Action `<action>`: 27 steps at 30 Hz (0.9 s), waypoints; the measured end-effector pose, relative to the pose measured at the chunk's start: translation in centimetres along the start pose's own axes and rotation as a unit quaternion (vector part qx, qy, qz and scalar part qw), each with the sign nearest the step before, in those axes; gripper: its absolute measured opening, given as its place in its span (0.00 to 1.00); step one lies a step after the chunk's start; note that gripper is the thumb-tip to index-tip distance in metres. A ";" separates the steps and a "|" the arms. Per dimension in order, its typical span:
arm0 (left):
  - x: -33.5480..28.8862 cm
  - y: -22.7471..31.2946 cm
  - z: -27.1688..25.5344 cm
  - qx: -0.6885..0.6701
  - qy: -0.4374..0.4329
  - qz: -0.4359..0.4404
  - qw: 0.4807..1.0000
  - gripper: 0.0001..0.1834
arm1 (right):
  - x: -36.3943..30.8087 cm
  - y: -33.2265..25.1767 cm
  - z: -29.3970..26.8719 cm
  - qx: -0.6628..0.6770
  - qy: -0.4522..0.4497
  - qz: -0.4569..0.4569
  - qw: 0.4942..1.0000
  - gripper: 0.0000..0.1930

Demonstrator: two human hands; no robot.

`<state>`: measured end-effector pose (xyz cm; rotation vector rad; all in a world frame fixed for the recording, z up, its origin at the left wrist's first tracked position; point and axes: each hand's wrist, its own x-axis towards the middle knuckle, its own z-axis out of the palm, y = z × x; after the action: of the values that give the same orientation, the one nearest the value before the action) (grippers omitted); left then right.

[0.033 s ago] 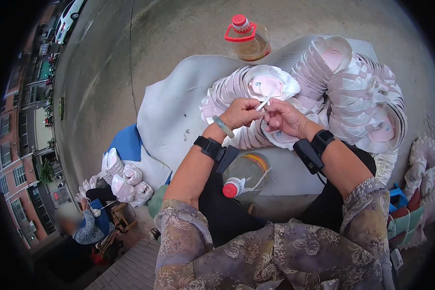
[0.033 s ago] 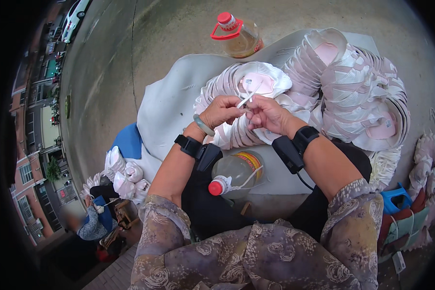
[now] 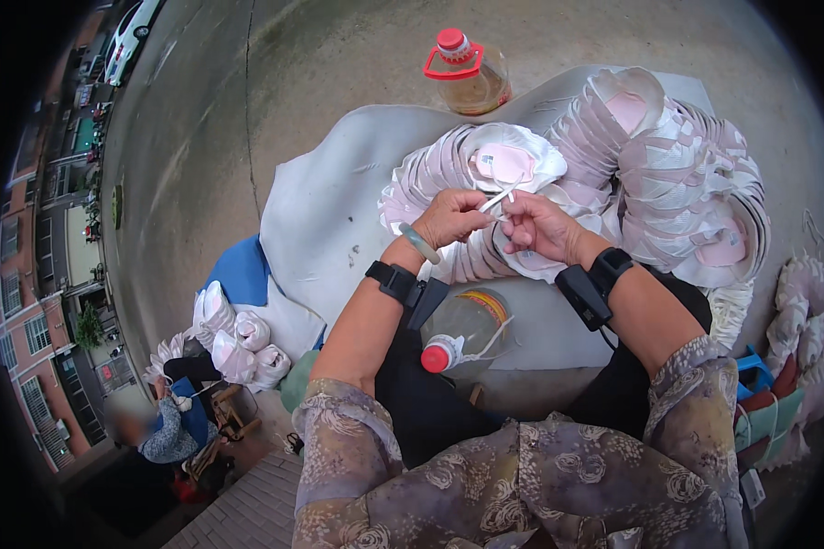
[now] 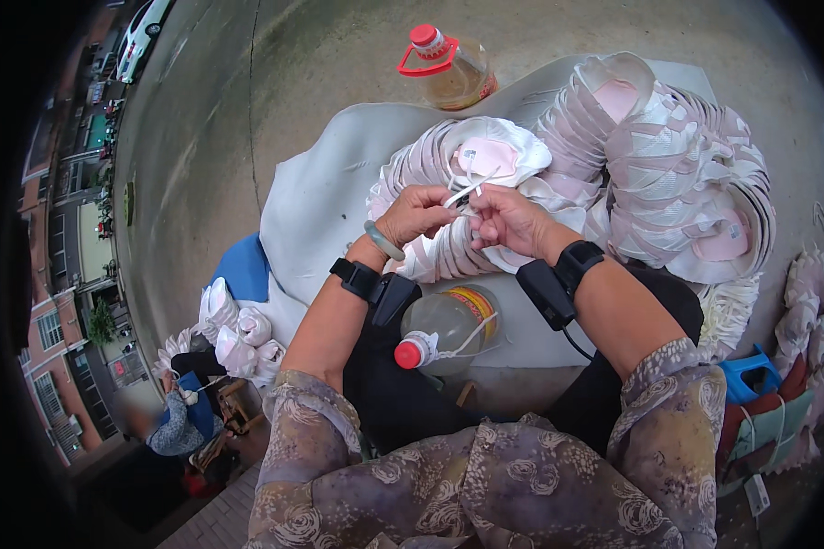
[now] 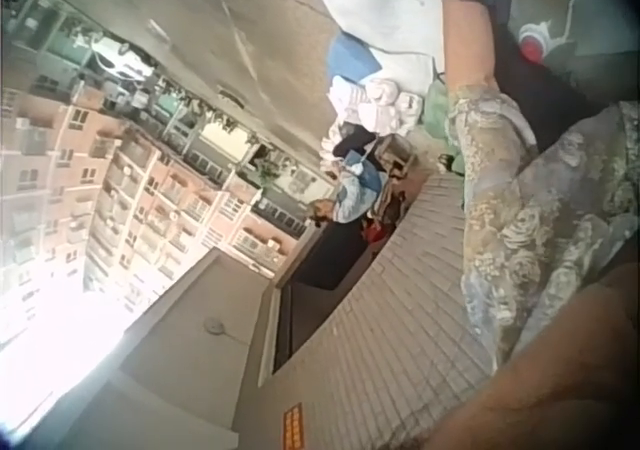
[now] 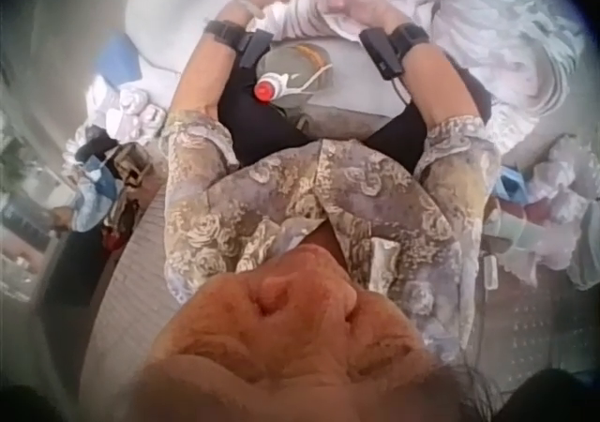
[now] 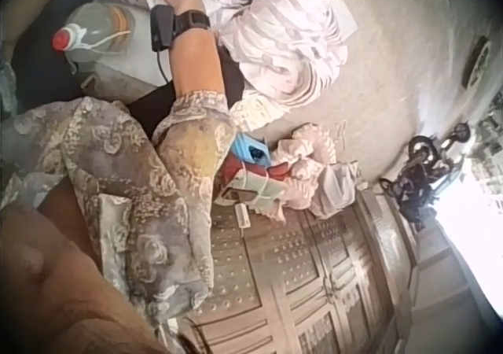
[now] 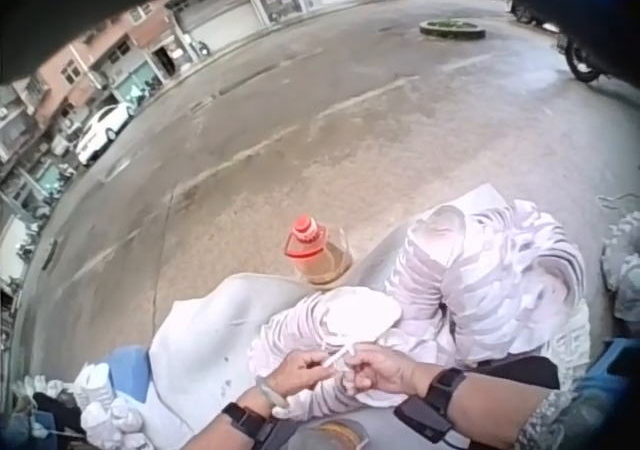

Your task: The recorder is lacing and organizing a batch of pink and white sneakers.

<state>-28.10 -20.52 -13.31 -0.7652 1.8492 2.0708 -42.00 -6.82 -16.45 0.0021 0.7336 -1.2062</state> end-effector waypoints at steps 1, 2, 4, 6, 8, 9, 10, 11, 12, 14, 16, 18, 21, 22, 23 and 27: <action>-0.6 -0.8 -0.7 0.003 0.001 0.000 1.000 0.06 | -0.3 0.5 -0.5 -0.011 -0.003 0.022 1.000 0.04; -1.0 -1.1 -1.3 -0.043 0.046 -0.002 0.998 0.05 | -0.6 0.8 -1.6 -0.002 0.007 0.015 1.000 0.04; -1.6 -0.7 -2.3 -0.086 0.105 -0.001 0.991 0.06 | -1.3 0.7 -2.8 -0.024 0.050 0.001 0.998 0.03; -1.1 0.3 -1.3 -0.097 0.096 0.022 0.990 0.06 | -1.5 0.6 -2.7 -0.037 0.114 -0.023 0.992 0.02; -0.4 1.9 -0.2 -0.116 0.080 0.064 0.988 0.07 | -1.8 -0.2 -1.6 -0.036 0.106 -0.038 0.993 0.03; 0.1 2.8 0.3 -0.115 0.079 0.066 0.988 0.07 | -2.1 -0.6 -1.1 -0.035 0.103 -0.051 0.993 0.05; 0.5 3.8 0.8 -0.086 0.100 0.058 0.990 0.07 | -2.2 -1.0 -0.8 -0.045 0.097 -0.060 0.993 0.06; 0.8 4.4 0.8 -0.056 0.123 0.051 0.990 0.08 | -2.4 -1.3 -0.4 -0.046 0.095 -0.062 0.992 0.06; 0.9 4.8 0.8 -0.041 0.121 0.054 0.990 0.09 | -2.6 -1.5 0.1 -0.057 0.108 -0.071 0.990 0.07; 0.8 5.8 1.3 -0.046 0.115 0.057 0.991 0.09 | -3.2 -2.1 0.7 -0.064 0.122 -0.081 0.987 0.07; 0.9 6.9 2.5 -0.048 0.103 0.054 0.992 0.11 | -4.0 -2.9 1.1 -0.072 0.121 -0.104 0.985 0.07; 0.9 7.9 4.0 -0.017 0.084 0.064 0.994 0.11 | -4.7 -3.7 1.4 -0.072 0.132 -0.113 0.982 0.06; 0.9 8.6 4.3 0.058 0.075 0.078 0.992 0.11 | -5.6 -4.3 2.2 -0.078 0.145 -0.125 0.978 0.06; 1.0 8.5 3.9 0.159 0.095 0.096 0.978 0.11 | -5.9 -4.2 2.5 -0.091 0.142 -0.121 0.978 0.06; 1.1 8.8 3.9 0.257 0.112 0.114 0.953 0.11 | -6.2 -4.1 2.6 -0.103 0.141 -0.117 0.978 0.07; 1.4 9.1 4.5 0.325 0.107 0.141 0.929 0.11 | -6.6 -3.7 2.0 -0.074 0.138 -0.138 0.978 0.07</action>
<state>-34.99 -17.73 -6.22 -0.5803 2.6816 1.3652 -45.13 -3.45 -10.14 -0.0575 1.0934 -1.4289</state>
